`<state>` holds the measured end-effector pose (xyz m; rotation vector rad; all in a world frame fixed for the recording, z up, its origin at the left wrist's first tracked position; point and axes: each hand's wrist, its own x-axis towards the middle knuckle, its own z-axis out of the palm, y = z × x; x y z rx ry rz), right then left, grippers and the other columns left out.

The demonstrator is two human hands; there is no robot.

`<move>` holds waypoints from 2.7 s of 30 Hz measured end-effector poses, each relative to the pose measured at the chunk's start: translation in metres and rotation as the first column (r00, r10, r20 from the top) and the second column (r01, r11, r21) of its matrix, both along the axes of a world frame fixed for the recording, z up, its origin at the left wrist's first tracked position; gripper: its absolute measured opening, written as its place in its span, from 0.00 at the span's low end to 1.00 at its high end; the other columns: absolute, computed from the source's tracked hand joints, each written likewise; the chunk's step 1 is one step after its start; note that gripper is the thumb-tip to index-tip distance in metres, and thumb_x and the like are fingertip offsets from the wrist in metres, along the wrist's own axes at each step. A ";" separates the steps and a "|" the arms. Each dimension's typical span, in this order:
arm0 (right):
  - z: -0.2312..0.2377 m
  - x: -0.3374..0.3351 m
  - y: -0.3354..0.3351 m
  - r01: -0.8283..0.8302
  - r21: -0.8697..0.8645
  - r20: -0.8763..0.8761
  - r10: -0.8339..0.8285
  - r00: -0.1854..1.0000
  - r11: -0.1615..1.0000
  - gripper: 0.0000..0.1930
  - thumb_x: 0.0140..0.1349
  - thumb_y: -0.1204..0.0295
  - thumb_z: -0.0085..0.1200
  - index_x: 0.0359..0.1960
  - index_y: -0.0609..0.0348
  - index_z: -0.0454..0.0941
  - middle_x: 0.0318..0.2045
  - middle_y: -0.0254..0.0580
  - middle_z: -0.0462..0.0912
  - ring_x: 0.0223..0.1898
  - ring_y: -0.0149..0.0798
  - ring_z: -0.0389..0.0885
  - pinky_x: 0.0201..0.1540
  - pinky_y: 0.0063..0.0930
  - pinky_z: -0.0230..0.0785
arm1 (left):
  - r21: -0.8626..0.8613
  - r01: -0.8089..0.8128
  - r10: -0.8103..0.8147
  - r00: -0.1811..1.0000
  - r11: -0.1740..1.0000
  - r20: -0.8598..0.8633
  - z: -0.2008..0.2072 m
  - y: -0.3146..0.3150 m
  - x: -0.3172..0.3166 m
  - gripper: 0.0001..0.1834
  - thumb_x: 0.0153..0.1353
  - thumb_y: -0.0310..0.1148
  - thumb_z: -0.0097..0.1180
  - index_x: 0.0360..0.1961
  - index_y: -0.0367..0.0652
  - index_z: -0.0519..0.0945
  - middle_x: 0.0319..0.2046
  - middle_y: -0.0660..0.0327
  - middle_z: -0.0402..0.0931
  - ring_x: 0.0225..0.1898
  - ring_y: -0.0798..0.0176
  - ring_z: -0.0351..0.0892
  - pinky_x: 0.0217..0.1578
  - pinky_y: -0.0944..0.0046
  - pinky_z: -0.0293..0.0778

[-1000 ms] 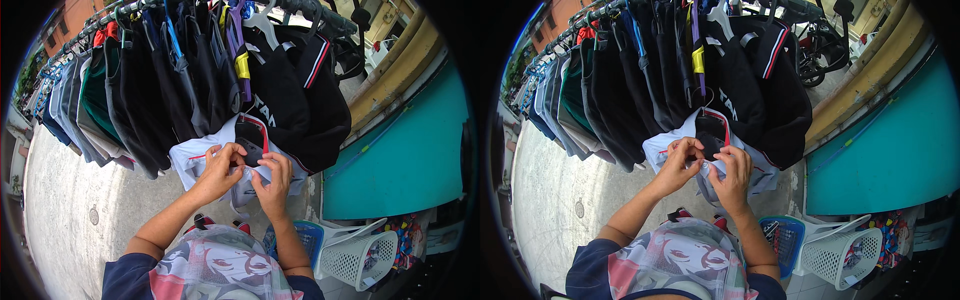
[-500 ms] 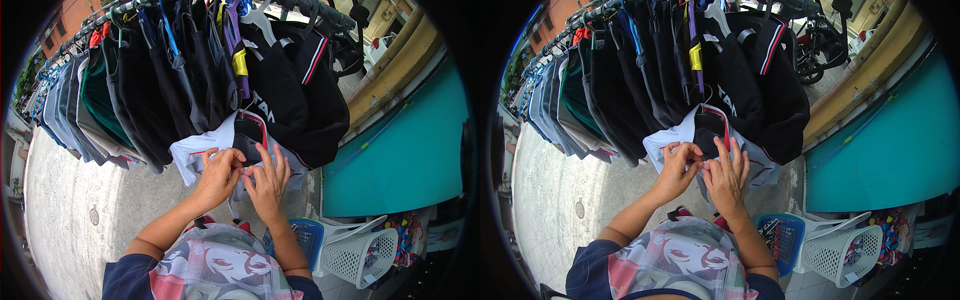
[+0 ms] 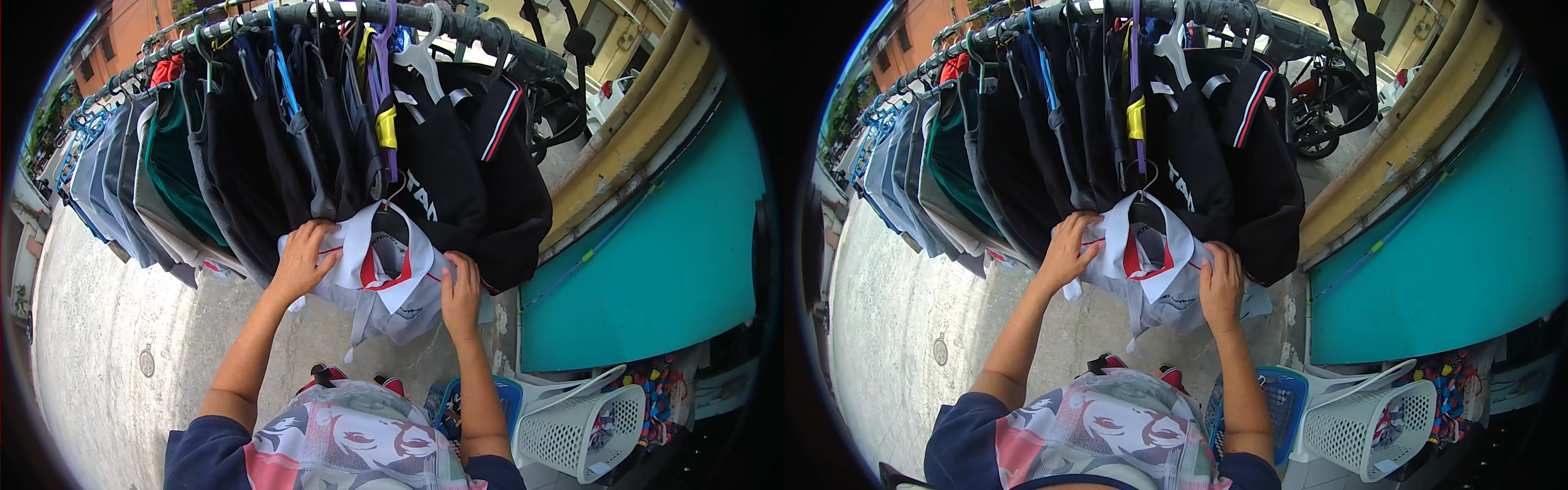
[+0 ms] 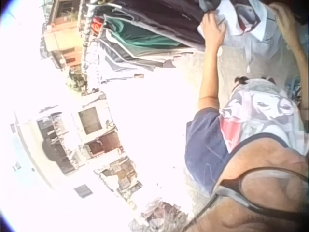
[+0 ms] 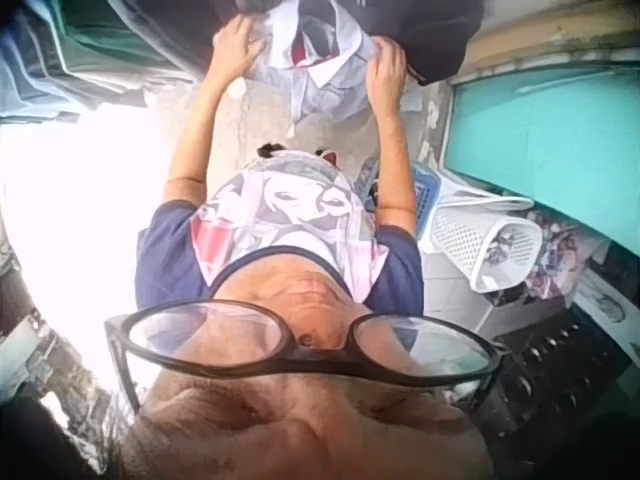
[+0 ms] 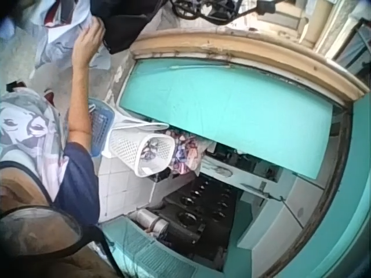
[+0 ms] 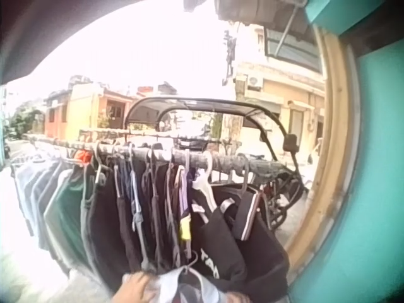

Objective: Taking washed clothes from a basket and placing them on hangers on an outdoor drying rack.

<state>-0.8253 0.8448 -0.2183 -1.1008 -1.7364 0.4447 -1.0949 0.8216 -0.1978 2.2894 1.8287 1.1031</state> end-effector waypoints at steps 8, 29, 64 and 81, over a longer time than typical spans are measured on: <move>0.001 -0.010 -0.006 0.165 -0.014 0.139 -0.161 0.977 0.986 0.09 0.54 0.70 0.52 0.34 0.59 0.71 0.35 0.44 0.75 0.37 0.41 0.74 0.39 0.32 0.66 | -0.144 -0.080 0.068 0.994 0.986 -0.085 -0.023 0.019 -0.022 0.19 0.46 0.39 0.58 0.37 0.37 0.73 0.34 0.53 0.74 0.38 0.51 0.73 0.39 0.58 0.68; -0.012 -0.006 -0.013 -0.626 -0.516 -0.822 -0.131 0.555 0.585 0.10 0.58 0.75 0.43 0.42 0.60 0.67 0.40 0.37 0.75 0.40 0.29 0.73 0.42 0.25 0.66 | -0.108 -0.115 0.124 0.989 0.987 0.075 -0.016 -0.006 -0.006 0.18 0.51 0.45 0.55 0.30 0.39 0.75 0.23 0.54 0.73 0.25 0.53 0.74 0.28 0.60 0.68; 0.121 -0.002 -0.031 -0.691 -0.719 -0.351 0.898 0.266 -0.076 0.32 0.43 0.74 0.56 0.53 0.72 0.59 0.48 0.46 0.69 0.50 0.37 0.67 0.53 0.30 0.57 | 0.016 0.037 -0.039 0.975 0.999 0.220 0.102 -0.156 -0.070 0.11 0.55 0.39 0.51 0.33 0.43 0.78 0.29 0.62 0.76 0.33 0.62 0.74 0.37 0.64 0.67; 0.037 -0.403 -0.240 -0.890 -0.442 -0.617 0.757 0.216 -0.107 0.32 0.51 0.80 0.48 0.59 0.66 0.50 0.51 0.44 0.65 0.52 0.33 0.64 0.53 0.25 0.56 | -0.112 -0.368 0.270 0.411 0.923 0.871 0.045 -0.321 -0.246 0.35 0.50 0.35 0.58 0.55 0.39 0.54 0.41 0.55 0.67 0.43 0.65 0.67 0.46 0.65 0.64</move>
